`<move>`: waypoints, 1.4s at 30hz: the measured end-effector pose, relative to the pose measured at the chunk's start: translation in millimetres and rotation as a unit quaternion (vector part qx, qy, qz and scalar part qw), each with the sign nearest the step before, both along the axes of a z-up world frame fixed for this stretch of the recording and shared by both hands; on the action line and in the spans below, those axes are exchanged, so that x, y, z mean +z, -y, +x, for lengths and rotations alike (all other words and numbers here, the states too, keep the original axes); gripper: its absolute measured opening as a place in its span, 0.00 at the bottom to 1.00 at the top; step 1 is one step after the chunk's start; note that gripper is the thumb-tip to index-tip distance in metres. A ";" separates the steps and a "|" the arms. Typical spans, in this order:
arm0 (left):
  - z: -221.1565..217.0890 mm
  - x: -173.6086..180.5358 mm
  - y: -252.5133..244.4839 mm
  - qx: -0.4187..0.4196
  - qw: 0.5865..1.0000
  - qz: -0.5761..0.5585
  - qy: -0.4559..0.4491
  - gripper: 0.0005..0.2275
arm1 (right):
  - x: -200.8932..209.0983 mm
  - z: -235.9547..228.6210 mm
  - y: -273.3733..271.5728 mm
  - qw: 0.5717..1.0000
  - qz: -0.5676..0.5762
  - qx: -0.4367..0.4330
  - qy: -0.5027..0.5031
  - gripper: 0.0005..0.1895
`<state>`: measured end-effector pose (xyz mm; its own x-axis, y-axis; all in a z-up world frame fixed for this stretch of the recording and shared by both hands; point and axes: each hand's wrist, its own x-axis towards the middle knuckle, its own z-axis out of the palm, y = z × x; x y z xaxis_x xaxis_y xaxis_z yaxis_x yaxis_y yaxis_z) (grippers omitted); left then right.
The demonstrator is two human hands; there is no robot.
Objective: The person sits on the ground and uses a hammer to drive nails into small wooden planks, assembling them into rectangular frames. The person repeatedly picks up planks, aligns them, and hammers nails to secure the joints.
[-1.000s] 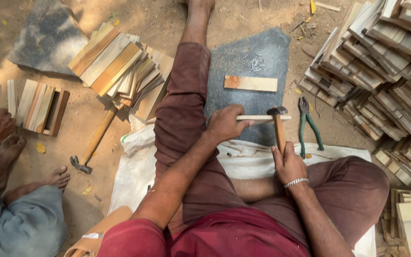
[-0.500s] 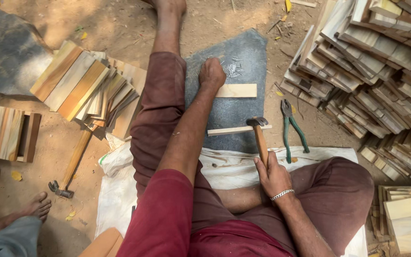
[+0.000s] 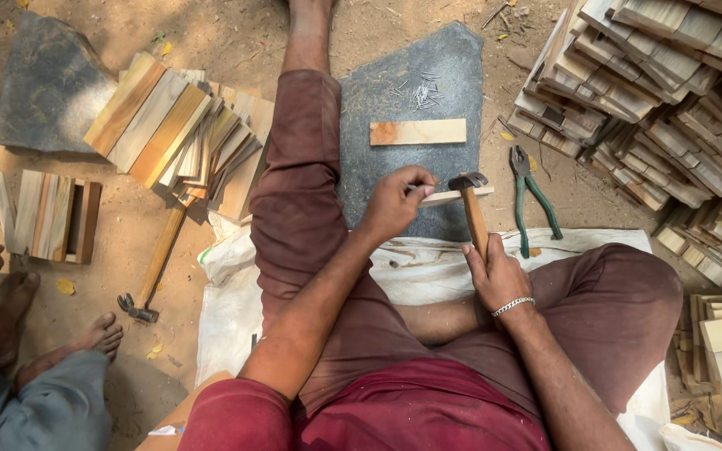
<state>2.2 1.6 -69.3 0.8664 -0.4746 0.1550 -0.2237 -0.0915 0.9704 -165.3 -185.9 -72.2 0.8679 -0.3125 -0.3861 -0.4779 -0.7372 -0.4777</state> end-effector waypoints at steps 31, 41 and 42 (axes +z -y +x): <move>-24.9 4.0 4.1 0.052 0.969 0.160 0.179 0.01 | 51.5 -25.6 -1.7 0.961 -0.028 0.042 0.272 0.17; -27.1 -3.5 5.1 0.066 0.969 0.144 0.190 0.02 | 81.6 -29.9 -4.5 0.950 0.016 0.050 0.308 0.12; -28.4 -3.2 5.3 0.059 0.969 0.154 0.186 0.02 | 79.5 -26.7 -4.9 0.954 -0.037 0.080 0.286 0.12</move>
<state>-26.2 -3.7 -72.5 0.8288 -0.4495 0.3333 -0.5227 -0.4093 0.7478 -192.1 -181.0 7.3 0.9689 -0.1660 0.1836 -0.0323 -0.8202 -0.5711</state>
